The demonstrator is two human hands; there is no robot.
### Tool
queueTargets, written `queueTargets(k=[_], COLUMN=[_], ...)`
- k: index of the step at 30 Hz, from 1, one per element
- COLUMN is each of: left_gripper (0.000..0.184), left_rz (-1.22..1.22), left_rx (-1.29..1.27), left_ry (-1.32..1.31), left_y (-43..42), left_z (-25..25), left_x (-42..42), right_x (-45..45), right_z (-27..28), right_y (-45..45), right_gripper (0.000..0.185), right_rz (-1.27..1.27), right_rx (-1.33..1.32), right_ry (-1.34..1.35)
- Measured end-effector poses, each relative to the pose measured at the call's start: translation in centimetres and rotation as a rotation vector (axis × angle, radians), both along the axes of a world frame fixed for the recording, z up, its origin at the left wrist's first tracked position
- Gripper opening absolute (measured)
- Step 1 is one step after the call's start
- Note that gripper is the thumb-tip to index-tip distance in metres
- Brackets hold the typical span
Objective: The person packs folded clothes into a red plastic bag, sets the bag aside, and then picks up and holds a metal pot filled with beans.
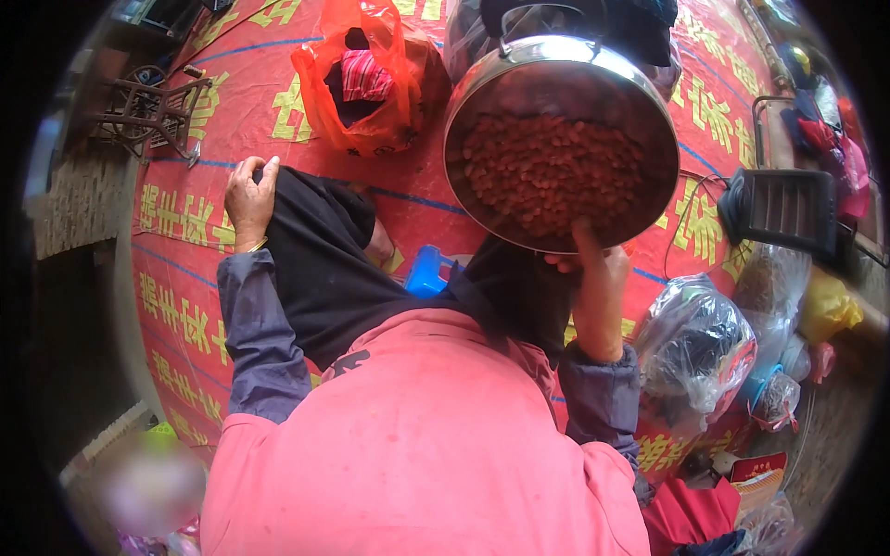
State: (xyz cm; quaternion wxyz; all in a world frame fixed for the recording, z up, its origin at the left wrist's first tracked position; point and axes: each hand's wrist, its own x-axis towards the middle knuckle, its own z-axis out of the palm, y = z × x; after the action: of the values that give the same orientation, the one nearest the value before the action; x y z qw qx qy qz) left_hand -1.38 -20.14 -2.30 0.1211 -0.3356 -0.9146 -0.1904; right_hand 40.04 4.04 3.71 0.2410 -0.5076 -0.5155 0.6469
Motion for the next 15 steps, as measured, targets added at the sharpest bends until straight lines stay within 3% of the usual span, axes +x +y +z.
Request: queueTargets(k=[15], left_gripper=[0.031], left_rz=[0.002], left_rx=[-0.008], left_ry=[-0.007], left_y=[-0.13], left_z=[-0.08], left_x=[-0.05], right_x=[0.29], right_z=[-0.42], right_y=[0.46], right_gripper=[0.043], right_rz=[0.035], right_rx=[-0.037], right_ry=[-0.006])
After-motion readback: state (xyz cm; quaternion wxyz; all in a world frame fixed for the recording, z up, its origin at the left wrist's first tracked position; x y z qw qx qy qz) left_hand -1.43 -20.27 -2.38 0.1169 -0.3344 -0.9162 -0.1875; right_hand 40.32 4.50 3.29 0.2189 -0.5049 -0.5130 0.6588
